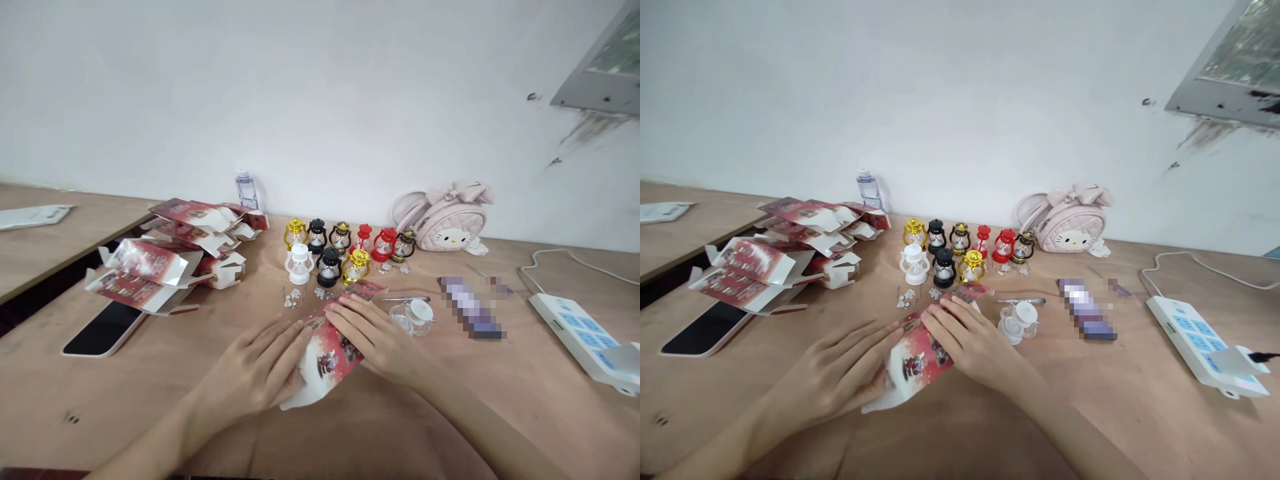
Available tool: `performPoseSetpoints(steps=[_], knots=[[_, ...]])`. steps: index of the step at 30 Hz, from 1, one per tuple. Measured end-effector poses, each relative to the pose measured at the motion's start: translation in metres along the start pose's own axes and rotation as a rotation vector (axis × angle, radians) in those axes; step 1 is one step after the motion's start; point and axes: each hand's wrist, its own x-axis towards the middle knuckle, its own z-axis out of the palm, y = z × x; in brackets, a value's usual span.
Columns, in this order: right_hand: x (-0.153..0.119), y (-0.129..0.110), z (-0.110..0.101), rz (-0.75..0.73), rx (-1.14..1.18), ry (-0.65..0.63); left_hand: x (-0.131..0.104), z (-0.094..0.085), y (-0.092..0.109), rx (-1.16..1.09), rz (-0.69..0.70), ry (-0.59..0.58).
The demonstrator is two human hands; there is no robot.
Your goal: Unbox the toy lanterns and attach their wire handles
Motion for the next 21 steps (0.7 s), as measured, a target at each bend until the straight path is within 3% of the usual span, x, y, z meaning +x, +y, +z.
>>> performPoseSetpoints(steps=[5, 11, 18, 21], knots=[[-0.001, -0.005, -0.008, -0.061, 0.001, -0.083, -0.015, -0.008, -0.009, -0.067, 0.117, -0.14], [0.003, -0.016, -0.02, -0.18, 0.003, -0.06, -0.029, -0.024, -0.009, -0.149, 0.066, -0.163], [0.019, -0.02, -0.028, -0.212, 0.002, 0.043, -0.027, -0.035, 0.002, -0.27, 0.106, -0.087], [0.025, -0.021, -0.032, -0.211, 0.023, 0.123, -0.03, -0.041, -0.004, -0.223, 0.031, 0.032]])
